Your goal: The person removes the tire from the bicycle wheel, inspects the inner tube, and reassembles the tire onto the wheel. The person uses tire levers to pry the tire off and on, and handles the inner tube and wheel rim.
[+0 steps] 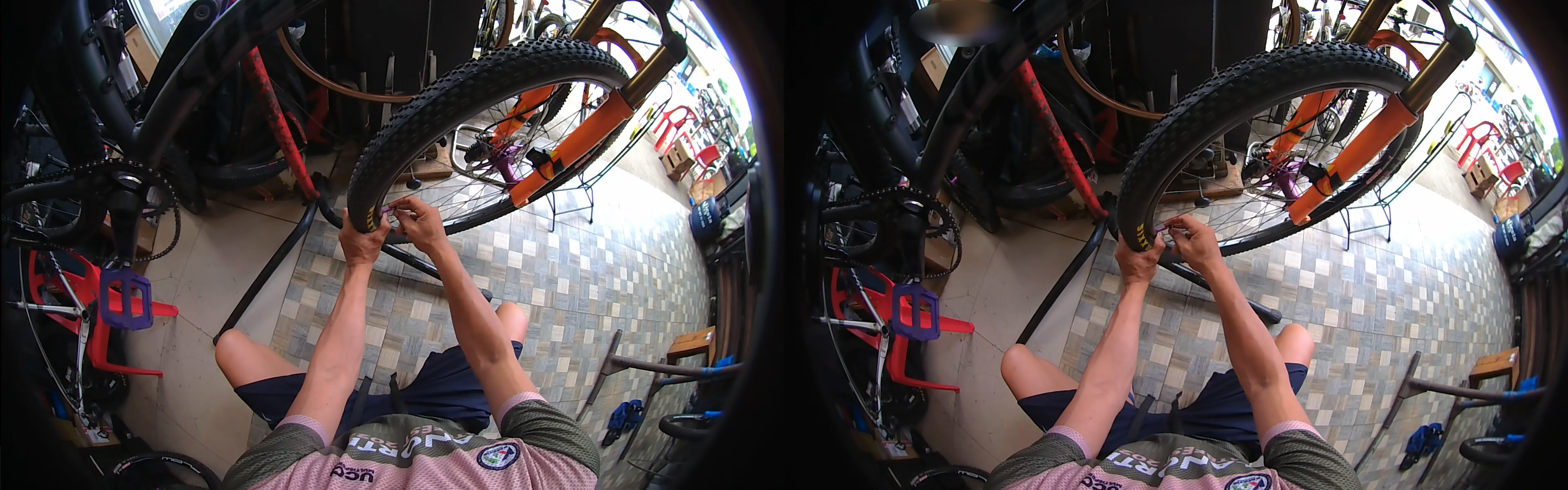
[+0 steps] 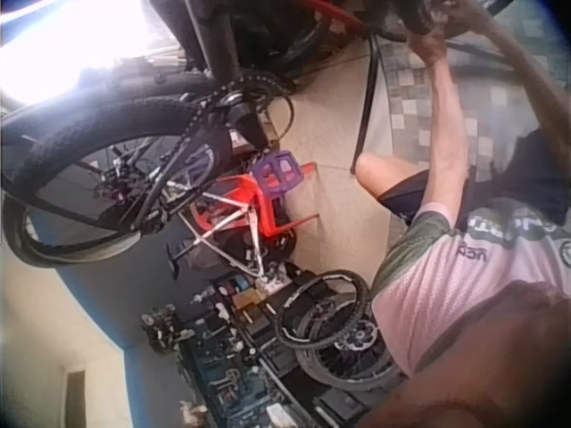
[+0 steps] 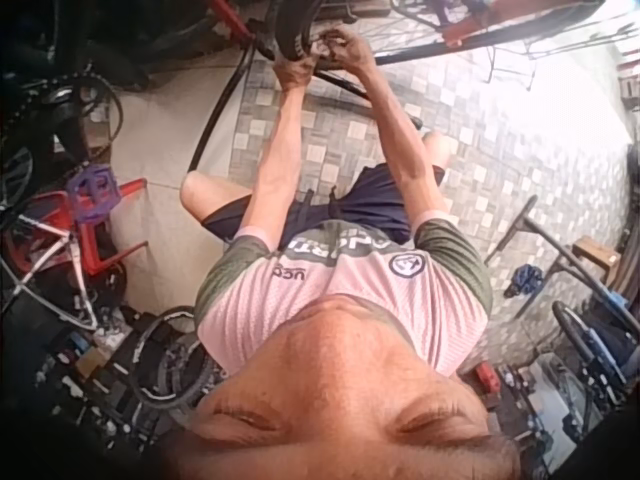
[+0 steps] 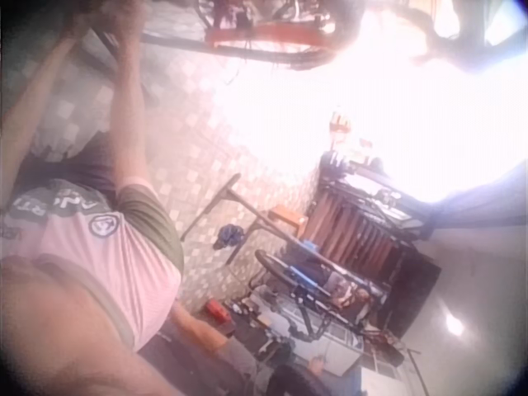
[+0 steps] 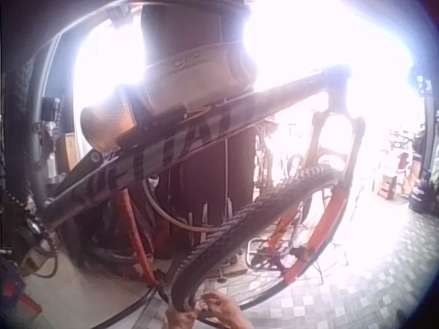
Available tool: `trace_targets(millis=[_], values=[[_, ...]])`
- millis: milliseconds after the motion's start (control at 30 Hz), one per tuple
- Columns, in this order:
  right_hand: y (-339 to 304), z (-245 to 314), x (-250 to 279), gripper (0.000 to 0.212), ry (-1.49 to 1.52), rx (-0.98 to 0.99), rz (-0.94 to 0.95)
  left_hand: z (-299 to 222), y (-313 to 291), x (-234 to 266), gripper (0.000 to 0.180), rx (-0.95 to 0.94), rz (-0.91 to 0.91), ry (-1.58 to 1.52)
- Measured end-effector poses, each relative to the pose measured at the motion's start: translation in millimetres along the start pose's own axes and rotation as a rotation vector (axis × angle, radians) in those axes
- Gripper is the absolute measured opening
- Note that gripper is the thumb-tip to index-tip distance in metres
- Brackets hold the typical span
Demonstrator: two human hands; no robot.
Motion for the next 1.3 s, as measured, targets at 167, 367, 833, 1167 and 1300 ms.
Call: trace_targets(millis=[167, 367, 833, 1167, 1300], values=[[-3.3, -1.0, 0.3, 0.021, -0.213, 0.116, -0.030, 2.3, -2.3, 0.6, 0.053, 0.034, 0.033, -0.006], [-3.0, -1.2, 3.5, 0.017, -0.297, 0.137, -0.113, 1.8, -1.9, -0.6, 0.052, 0.036, 0.032, -0.015], [0.0, 23.8, 30.5, 0.027, -0.476, 0.074, -0.068, 0.3, -1.9, -0.3, 0.051, 0.001, 0.003, -0.011], [17.6, 10.8, 16.9, 0.044, -0.432, -0.094, 0.028, -2.3, -5.5, -0.5, 0.051, -0.001, -0.004, -0.021], [17.9, 14.6, 9.1, 0.047, -0.397, -0.147, 0.015, -0.6, -5.5, 2.1, 0.051, 0.000, -0.009, -0.016]])
Point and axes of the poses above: each hand's wrist, its own y-axis towards the middle knuckle, its own x-axis out of the back of the hand, z = x × y, the point moved 2 cm from there along y, towards the middle knuckle, and after that the axes turned 9 degrees about -x, right-handed, at the moved point
